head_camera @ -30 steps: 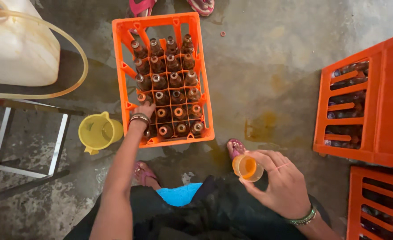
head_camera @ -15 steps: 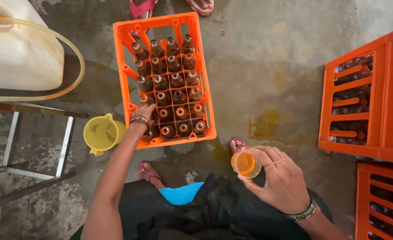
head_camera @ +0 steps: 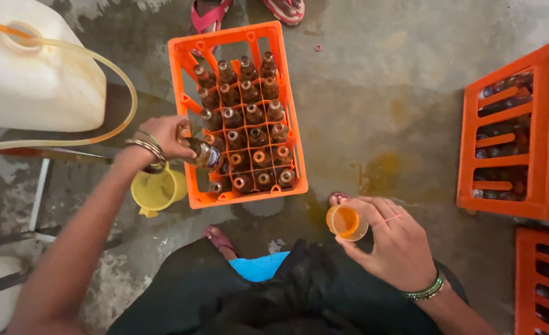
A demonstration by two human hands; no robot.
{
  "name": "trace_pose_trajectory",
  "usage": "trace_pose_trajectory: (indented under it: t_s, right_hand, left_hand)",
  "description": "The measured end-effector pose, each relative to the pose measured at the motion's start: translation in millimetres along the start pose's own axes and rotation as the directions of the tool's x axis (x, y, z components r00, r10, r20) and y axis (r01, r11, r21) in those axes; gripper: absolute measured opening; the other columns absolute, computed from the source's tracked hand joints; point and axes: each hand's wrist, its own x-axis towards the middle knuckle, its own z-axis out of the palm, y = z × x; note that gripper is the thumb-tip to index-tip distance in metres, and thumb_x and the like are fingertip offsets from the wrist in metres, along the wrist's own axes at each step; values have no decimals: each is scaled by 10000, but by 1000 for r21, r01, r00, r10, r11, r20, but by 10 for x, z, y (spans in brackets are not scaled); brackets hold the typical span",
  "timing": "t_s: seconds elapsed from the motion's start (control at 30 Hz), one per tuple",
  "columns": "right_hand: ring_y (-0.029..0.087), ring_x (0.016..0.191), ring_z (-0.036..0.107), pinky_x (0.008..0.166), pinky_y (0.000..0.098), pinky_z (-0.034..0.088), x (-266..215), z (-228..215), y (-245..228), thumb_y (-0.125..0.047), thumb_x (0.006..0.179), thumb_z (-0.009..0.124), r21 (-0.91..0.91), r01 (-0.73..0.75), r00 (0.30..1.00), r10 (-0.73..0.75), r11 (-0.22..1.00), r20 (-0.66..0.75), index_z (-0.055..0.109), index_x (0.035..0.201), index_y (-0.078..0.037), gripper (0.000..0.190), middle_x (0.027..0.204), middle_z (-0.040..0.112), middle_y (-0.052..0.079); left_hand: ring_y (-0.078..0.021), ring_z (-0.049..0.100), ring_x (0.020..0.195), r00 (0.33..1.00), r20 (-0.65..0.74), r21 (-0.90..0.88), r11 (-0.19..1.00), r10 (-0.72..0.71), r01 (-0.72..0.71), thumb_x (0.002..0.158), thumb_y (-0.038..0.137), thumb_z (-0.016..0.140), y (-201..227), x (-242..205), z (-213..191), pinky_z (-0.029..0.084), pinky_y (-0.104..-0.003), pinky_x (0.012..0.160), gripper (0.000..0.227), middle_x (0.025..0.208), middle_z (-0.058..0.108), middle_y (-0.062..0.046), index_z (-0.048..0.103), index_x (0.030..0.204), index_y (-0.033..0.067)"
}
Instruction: The person fills glass bottles with a yellow liquid using a tube connected to a large container. They place filled bottles into an orange crate and occasionally pour liquid from a bottle into a small cup.
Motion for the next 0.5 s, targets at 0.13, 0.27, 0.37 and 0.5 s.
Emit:
trace_pose_trajectory:
  t_s: [0.13,0.27,0.37,0.5]
  right_hand:
    - [269,1013,660,854,392,521,-60,-44,6,-283,705,841,-6,-3,1000,3,1000,-9,616,1222,-129,584,1101,690,56]
    - [261,1010,655,855,390,516,-134,-82,61,-280,693,841,7,-4,1000,4,1000,-3,614,1233,-128,605,1109,687,47]
    - [260,1015,654,860,388,517,-176,-121,95,-278,699,839,14,-7,1000,7,1000,-7,613,1231,-127,598,1115,686,46]
    - [266,1030,655,873,388,520,-175,-166,107,-280,696,836,18,-22,1000,22,1000,-17,616,1224,-121,594,1116,685,55]
  left_hand:
    - [-258,697,801,997,68,-106,994,-34,41,572,447,942,51,-107,-544,553,-402,744,649,884,734,-92,657,1021,76]
    - [-148,629,735,998,66,-232,973,14,1,556,426,954,130,-230,-845,517,-333,681,611,814,688,-3,622,932,77]
    - [-138,520,647,986,141,-330,935,-85,128,575,402,932,204,-303,-872,453,-353,583,587,743,575,12,562,898,79]
    - [-134,481,582,967,202,-420,878,-158,231,569,387,919,231,-341,-769,425,-361,530,576,690,522,18,525,857,82]
